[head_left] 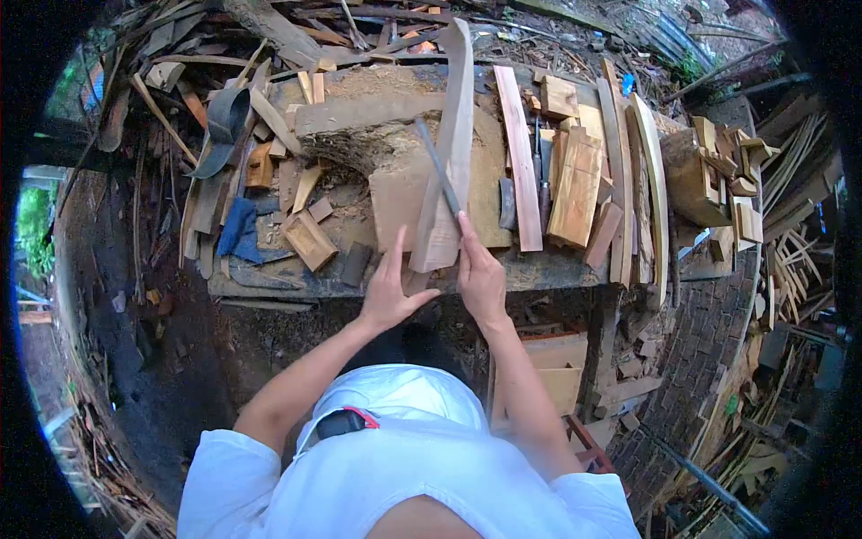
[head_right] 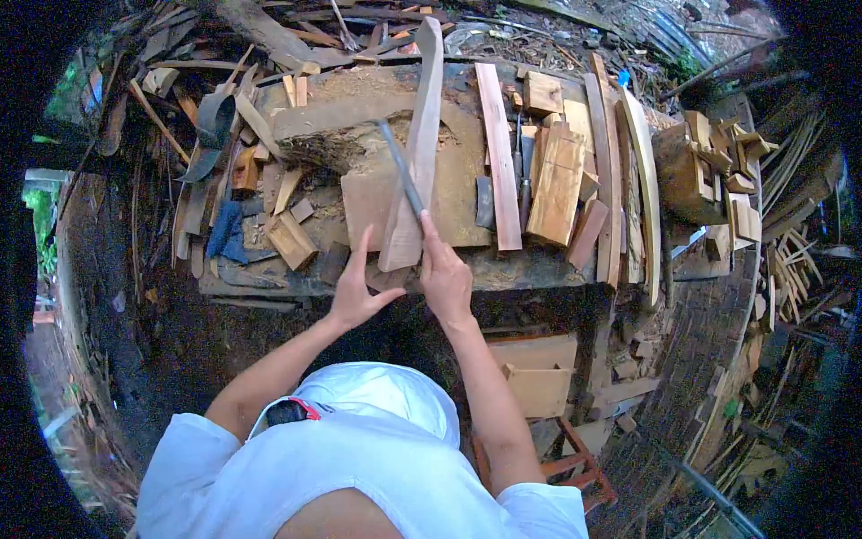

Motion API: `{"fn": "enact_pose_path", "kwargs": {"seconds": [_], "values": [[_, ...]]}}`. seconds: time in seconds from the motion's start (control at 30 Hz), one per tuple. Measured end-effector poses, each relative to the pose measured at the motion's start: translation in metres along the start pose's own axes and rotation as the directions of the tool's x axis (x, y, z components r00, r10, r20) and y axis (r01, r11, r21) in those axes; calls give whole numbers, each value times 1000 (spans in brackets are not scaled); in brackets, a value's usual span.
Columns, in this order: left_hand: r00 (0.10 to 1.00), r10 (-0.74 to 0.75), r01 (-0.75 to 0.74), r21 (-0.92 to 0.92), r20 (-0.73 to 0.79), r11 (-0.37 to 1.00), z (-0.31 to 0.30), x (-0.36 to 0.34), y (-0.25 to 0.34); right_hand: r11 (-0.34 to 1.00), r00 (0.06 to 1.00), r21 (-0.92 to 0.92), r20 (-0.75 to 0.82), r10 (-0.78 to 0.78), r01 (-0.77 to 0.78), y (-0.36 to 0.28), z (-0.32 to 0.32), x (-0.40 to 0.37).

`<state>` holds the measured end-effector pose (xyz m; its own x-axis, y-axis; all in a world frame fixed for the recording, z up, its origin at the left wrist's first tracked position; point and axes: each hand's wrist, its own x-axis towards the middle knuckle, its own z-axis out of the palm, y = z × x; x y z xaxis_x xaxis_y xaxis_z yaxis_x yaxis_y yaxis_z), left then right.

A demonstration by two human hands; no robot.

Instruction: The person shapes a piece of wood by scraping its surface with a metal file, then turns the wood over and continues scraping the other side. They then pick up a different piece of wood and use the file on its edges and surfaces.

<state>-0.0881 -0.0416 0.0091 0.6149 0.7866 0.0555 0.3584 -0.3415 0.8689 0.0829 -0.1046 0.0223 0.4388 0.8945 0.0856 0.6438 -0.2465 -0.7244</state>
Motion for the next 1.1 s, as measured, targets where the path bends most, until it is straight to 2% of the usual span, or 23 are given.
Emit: {"fn": "enact_pose_path", "kwargs": {"seconds": [0.13,0.17,0.2,0.23,0.27,0.33,0.4,0.47,0.5,0.6,0.67,0.7,0.73,0.8,0.83,0.87,0.9,0.93,0.97,1.0,1.03,1.07,1.1], "values": [[980,-196,193,-100,-18,976,42,14,-1,996,996,-15,18,86,-86,10,-8,-4],[987,-119,114,-48,-111,992,54,20,-6,987,987,17,31,158,-159,17,-6,-8],[986,-122,117,-50,-114,992,57,24,-7,971,972,52,45,231,-233,20,-6,-10],[992,70,-56,130,-108,990,59,28,-8,971,972,50,47,230,-233,23,-7,-12],[964,258,-226,304,-67,925,61,31,-8,965,969,91,56,242,-246,26,-8,-13],[969,245,-217,349,-39,912,57,31,-7,953,962,136,61,266,-272,30,-8,-17],[970,245,-226,394,2,891,48,30,-3,934,989,333,-21,143,-128,34,-1,-16],[990,128,-141,266,64,953,39,29,3,820,937,461,83,341,-339,44,4,-22],[988,136,-150,273,69,950,38,29,4,764,900,504,67,432,-404,43,4,-26],[998,61,-59,130,-16,990,43,24,7,589,784,615,77,617,-524,39,10,-28],[980,-159,170,-89,117,981,50,25,7,725,834,561,-107,542,-399,45,21,-30],[977,-174,193,-169,124,966,54,24,15,660,834,642,-59,549,-389,45,24,-29],[972,-196,224,-262,127,939,58,24,23,668,842,645,-69,535,-371,40,23,-25],[987,-156,141,-264,-35,954,73,24,25,470,827,777,114,550,-419,33,19,-23],[989,-140,123,-265,-44,956,76,24,25,442,817,789,125,563,-426,35,18,-23],[975,-219,196,-325,-36,925,78,23,24,414,805,801,137,577,-433,36,18,-24],[954,-298,267,-384,-21,884,76,23,27,470,821,758,148,551,-452,35,13,-25],[957,-288,255,-384,-29,887,74,23,29,611,874,703,28,486,-363,35,14,-28],[927,-373,344,-495,43,798,71,22,31,736,907,621,-92,410,-270,35,15,-30],[885,-446,431,-589,130,683,68,19,32,737,908,622,-97,408,-265,29,8,-37],[887,-443,430,-589,133,684,67,14,27,807,893,478,-95,440,-347,16,-6,-46],[850,-461,505,-639,254,580,68,12,19,851,877,319,-105,468,-416,5,-21,-52],[804,-463,579,-669,373,466,70,12,15,821,842,297,-87,532,-488,-3,-33,-60]]}}
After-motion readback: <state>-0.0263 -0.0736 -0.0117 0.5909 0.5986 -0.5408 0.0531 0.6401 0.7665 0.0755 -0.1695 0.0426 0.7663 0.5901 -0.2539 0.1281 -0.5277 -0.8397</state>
